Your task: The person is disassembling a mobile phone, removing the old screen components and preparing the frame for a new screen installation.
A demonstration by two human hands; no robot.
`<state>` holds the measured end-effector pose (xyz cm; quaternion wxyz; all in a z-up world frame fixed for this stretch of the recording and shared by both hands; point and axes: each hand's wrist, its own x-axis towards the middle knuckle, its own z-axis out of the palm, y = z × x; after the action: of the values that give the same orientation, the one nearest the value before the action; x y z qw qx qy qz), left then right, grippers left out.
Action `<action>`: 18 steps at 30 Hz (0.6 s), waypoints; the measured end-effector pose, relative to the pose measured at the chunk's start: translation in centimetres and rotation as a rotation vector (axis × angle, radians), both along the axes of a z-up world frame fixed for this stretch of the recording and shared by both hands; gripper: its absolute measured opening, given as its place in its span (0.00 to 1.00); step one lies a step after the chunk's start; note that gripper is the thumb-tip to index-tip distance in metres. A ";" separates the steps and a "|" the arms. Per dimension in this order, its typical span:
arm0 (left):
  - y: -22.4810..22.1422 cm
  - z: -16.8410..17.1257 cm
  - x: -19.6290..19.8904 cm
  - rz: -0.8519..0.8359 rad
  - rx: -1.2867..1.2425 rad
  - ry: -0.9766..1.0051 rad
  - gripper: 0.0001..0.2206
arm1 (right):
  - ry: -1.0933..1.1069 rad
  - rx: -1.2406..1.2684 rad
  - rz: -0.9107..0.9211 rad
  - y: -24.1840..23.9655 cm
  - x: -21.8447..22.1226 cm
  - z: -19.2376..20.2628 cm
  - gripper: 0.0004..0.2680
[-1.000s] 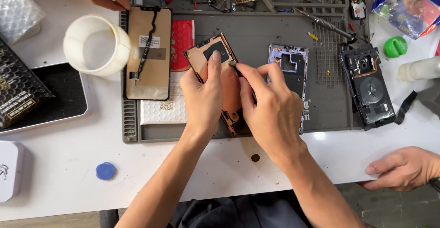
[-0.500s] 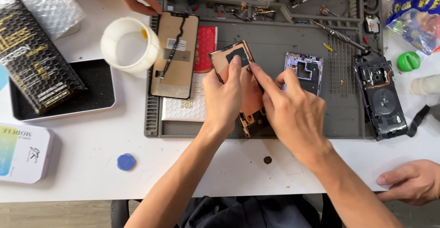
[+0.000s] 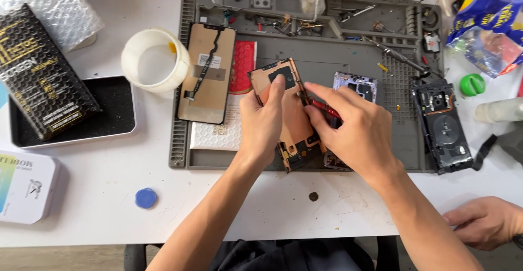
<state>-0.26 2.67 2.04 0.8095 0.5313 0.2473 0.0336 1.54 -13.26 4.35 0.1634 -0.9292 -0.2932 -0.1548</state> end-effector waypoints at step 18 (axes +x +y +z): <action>1.4 1.6 -1.0 -0.177 0.413 0.013 0.10 | 0.028 0.217 0.071 -1.8 -0.7 1.9 0.05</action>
<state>-1.21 4.10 3.60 0.6818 0.7055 0.1931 0.0090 0.87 -15.08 6.27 0.2725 -0.8971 -0.3053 -0.1666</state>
